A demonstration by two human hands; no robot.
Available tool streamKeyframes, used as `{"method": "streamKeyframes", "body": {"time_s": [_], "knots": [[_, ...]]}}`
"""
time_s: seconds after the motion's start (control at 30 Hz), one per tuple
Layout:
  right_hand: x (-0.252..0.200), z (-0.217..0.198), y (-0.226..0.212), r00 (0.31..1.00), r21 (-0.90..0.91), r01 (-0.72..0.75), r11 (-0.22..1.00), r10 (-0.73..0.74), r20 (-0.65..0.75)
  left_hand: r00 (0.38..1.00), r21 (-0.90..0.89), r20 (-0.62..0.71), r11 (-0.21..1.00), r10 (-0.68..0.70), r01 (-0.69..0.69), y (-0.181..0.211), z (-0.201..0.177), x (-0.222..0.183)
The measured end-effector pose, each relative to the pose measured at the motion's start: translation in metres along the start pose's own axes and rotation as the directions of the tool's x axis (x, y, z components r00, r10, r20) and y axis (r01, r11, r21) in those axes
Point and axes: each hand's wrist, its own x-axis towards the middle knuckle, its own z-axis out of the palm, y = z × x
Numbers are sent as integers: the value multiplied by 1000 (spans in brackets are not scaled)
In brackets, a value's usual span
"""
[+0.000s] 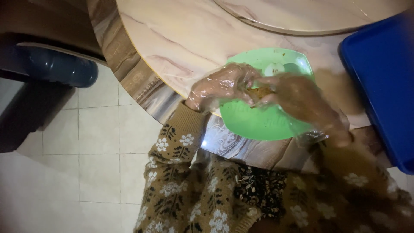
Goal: Kneading a small ball of dough on a green plate using both hands while wearing plastic gloves.
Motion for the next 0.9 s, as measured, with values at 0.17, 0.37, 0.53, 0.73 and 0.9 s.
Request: {"method": "streamKeyframes", "body": {"time_s": [0.17,0.37,0.53,0.73,0.9], "knots": [[-3,-7,8,990,14,-134,991,133,55,992,89,-76,991,104,-98,-23,14,6],[-10,20,54,980,5,-192,981,192,46,987,115,-160,993,12,6,-32,20,13],[-20,35,83,999,-55,-18,998,16,-38,900,214,-212,916,381,-338,-73,28,22],[12,-34,-6,901,-135,-227,964,261,346,956,113,-78,956,282,-272,-36,3,1],[-15,-4,19,987,-144,87,986,-66,144,979,429,-195,903,60,31,-14,34,-10]]}}
